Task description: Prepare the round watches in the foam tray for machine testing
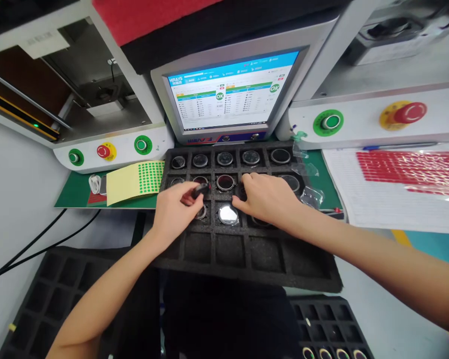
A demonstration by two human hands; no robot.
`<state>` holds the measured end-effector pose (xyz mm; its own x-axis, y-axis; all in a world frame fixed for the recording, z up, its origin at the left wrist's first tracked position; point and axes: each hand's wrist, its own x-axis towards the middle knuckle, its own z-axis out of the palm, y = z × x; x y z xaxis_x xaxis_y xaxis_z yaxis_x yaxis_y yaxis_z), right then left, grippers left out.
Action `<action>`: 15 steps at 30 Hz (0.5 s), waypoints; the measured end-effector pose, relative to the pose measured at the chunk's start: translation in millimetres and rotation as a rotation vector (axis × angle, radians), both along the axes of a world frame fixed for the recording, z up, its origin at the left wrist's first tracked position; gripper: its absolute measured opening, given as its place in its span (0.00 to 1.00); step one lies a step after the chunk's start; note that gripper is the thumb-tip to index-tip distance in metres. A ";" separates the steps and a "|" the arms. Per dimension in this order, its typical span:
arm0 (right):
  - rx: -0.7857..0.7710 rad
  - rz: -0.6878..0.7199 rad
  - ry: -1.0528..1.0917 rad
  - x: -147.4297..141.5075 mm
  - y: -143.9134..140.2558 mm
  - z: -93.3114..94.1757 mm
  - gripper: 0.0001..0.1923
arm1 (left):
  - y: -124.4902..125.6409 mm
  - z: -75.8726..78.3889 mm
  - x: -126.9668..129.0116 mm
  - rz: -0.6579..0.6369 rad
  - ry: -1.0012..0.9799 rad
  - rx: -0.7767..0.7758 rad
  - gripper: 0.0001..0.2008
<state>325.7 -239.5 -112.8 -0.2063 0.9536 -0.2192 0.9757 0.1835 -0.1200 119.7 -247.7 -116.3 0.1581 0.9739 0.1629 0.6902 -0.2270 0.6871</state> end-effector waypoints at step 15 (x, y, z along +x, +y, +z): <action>0.125 -0.033 0.955 45.1 100.4 -31.5 0.22 | 120.3 -18.4 52.8 -0.222 0.755 0.267 0.12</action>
<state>370.8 -139.2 -144.3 -0.2177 0.9672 0.1308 0.4818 0.2231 -0.8474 172.6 -127.4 -134.7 0.5013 0.8510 0.1568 0.8641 -0.5018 -0.0392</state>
